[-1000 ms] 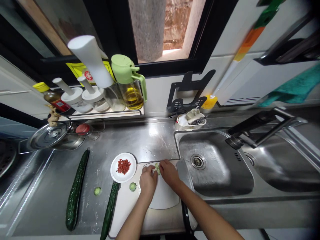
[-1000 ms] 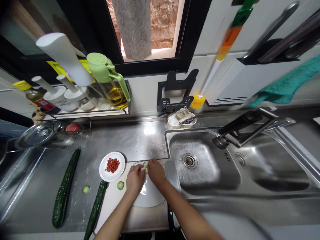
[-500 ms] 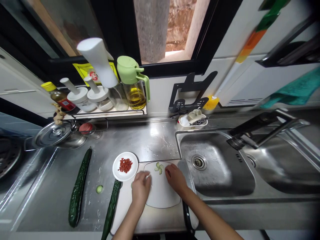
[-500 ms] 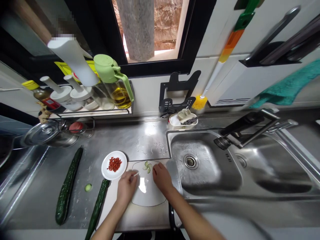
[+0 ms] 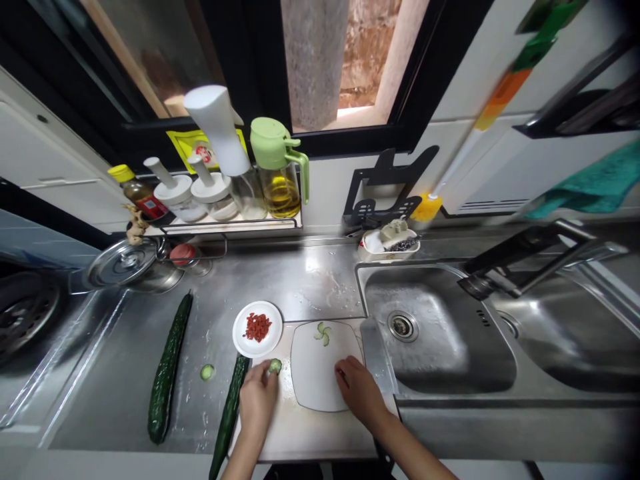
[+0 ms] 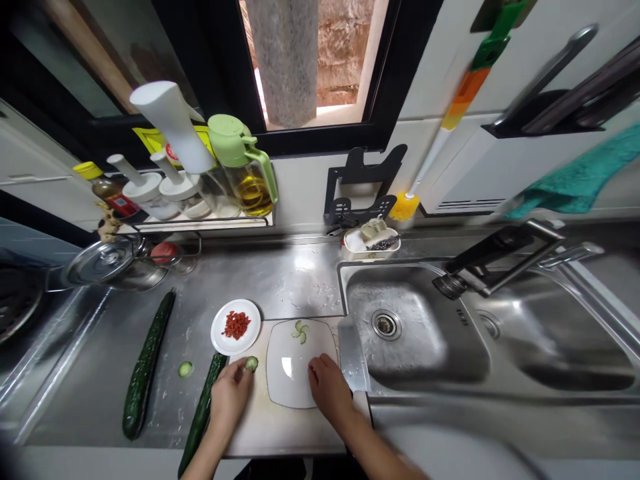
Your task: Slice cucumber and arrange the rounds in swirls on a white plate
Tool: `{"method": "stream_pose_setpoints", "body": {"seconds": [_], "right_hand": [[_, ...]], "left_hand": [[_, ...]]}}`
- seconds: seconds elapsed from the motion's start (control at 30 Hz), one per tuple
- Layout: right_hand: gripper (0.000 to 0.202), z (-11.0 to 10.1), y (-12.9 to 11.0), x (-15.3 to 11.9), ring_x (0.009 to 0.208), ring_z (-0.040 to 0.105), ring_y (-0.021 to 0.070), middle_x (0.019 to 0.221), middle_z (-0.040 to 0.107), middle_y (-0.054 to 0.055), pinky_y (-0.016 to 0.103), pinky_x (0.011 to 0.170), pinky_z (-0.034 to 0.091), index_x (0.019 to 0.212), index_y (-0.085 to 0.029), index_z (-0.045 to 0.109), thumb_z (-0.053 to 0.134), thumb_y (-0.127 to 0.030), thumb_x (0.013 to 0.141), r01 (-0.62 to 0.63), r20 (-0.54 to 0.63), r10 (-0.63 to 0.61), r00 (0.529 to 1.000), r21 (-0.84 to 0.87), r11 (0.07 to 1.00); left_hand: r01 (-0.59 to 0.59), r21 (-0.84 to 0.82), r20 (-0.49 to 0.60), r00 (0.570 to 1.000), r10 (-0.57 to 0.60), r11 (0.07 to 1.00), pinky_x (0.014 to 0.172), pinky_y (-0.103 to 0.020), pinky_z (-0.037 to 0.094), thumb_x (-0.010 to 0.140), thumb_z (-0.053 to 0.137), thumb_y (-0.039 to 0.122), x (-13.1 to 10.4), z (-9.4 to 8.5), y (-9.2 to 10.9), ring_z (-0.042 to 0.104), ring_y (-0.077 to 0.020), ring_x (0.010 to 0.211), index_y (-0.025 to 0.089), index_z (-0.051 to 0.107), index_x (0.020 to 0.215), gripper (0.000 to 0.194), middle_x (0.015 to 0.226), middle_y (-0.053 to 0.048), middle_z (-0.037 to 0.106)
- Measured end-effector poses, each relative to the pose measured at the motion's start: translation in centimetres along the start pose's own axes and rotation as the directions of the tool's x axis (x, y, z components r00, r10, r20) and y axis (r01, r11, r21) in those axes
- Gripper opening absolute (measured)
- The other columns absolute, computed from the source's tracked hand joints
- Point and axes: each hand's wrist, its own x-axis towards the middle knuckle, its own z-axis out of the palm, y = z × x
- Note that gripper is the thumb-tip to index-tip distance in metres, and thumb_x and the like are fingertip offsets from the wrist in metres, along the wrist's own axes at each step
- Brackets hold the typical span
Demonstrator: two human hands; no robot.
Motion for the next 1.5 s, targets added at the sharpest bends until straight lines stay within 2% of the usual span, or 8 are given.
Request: {"method": "stream_pose_setpoints", "body": {"seconds": [0.4, 0.63, 0.83, 0.93, 1.1, 1.3, 1.4, 1.5], "right_hand": [[0.020, 0.2, -0.4, -0.7, 0.073, 0.055, 0.0155, 0.082, 0.057, 0.004, 0.026, 0.068, 0.040, 0.078, -0.020, 0.059, 0.040, -0.016, 0.086, -0.030, 0.017, 0.030, 0.999, 0.030, 0.999], [0.019, 0.4, -0.9, -0.4, 0.072, 0.054, 0.0156, 0.076, 0.057, 0.003, 0.028, 0.069, 0.040, 0.074, -0.020, 0.059, 0.043, -0.015, 0.082, -0.016, 0.052, 0.010, 0.999, 0.105, 0.994], [0.021, 1.6, -1.6, 0.7, 0.074, 0.057, 0.0157, 0.089, 0.066, 0.004, 0.028, 0.070, 0.044, 0.093, -0.020, 0.067, 0.053, -0.024, 0.077, -0.028, 0.085, -0.013, 0.996, 0.462, 0.886], [0.022, 1.3, -2.1, 1.5, 0.078, 0.059, 0.0164, 0.093, 0.068, 0.004, 0.028, 0.071, 0.044, 0.092, -0.020, 0.068, 0.056, -0.026, 0.074, -0.082, 0.144, -0.003, 0.990, 0.581, 0.810], [0.013, -0.3, -2.3, 1.8, 0.069, 0.058, 0.0151, 0.071, 0.066, 0.000, 0.026, 0.067, 0.043, 0.073, -0.019, 0.067, 0.055, -0.025, 0.073, -0.122, 0.168, 0.026, 0.985, 0.591, 0.797], [0.012, -1.9, -2.4, 1.2, 0.068, 0.057, 0.0144, 0.069, 0.065, -0.001, 0.025, 0.064, 0.041, 0.071, -0.020, 0.067, 0.060, -0.029, 0.072, -0.123, 0.146, 0.047, 0.988, 0.575, 0.809], [0.012, -2.7, -2.4, 0.9, 0.072, 0.058, 0.0149, 0.073, 0.065, 0.000, 0.025, 0.066, 0.041, 0.072, -0.021, 0.068, 0.061, -0.029, 0.072, -0.074, 0.121, 0.006, 0.993, 0.566, 0.821], [0.012, -3.4, -1.9, 0.8, 0.074, 0.058, 0.0156, 0.073, 0.066, 0.001, 0.026, 0.067, 0.042, 0.072, -0.021, 0.069, 0.060, -0.029, 0.072, -0.041, 0.107, -0.023, 0.994, 0.565, 0.824]], "left_hand": [[0.034, -0.035, -0.024, 0.999, -0.034, 0.999, 0.068, -0.028, 0.044, 0.075, 0.051, 0.035, 0.6, -0.2, 0.5, 0.060, -0.0173, 0.067, 0.021, 0.062, 0.072, 0.018, 0.079, -0.004, 0.067], [0.184, -0.261, 0.157, 0.977, -0.147, 0.948, 0.059, -0.022, 0.039, 0.067, 0.062, 0.040, 1.2, -0.7, 0.4, 0.054, -0.0120, 0.057, 0.020, 0.062, 0.069, 0.020, 0.061, 0.002, 0.062], [0.281, -0.576, 0.417, 0.909, -0.019, 0.768, 0.050, -0.019, 0.029, 0.060, 0.071, 0.041, 0.6, -0.2, 3.7, 0.040, -0.0067, 0.048, 0.016, 0.059, 0.064, 0.028, 0.051, 0.006, 0.048], [0.367, -0.638, 0.524, 0.851, 0.032, 0.677, 0.052, -0.018, 0.029, 0.057, 0.074, 0.036, 0.2, 0.3, 5.8, 0.040, -0.0055, 0.050, 0.015, 0.057, 0.064, 0.027, 0.052, 0.007, 0.049], [0.556, -0.619, 0.675, 0.738, 0.012, 0.555, 0.047, -0.017, 0.023, 0.056, 0.076, 0.038, 0.0, 1.0, 7.3, 0.037, -0.0030, 0.046, 0.015, 0.057, 0.068, 0.033, 0.053, 0.007, 0.049], [0.847, -0.412, 0.870, 0.476, -0.131, 0.337, 0.042, -0.015, 0.023, 0.065, 0.069, 0.052, -0.4, 2.2, 7.7, 0.047, -0.0041, 0.045, 0.015, 0.054, 0.087, 0.045, 0.065, 0.000, 0.060], [0.908, -0.319, 0.931, 0.354, -0.091, 0.273, 0.041, -0.013, 0.027, 0.071, 0.068, 0.044, -0.3, 2.5, 8.3, 0.050, -0.0045, 0.046, 0.013, 0.056, 0.091, 0.039, 0.065, -0.002, 0.061], [0.925, -0.329, 0.941, 0.338, -0.016, 0.188, 0.043, -0.012, 0.028, 0.067, 0.073, 0.028, 0.0, 2.6, 8.8, 0.049, -0.0024, 0.047, 0.013, 0.059, 0.093, 0.034, 0.063, 0.001, 0.058]]}}
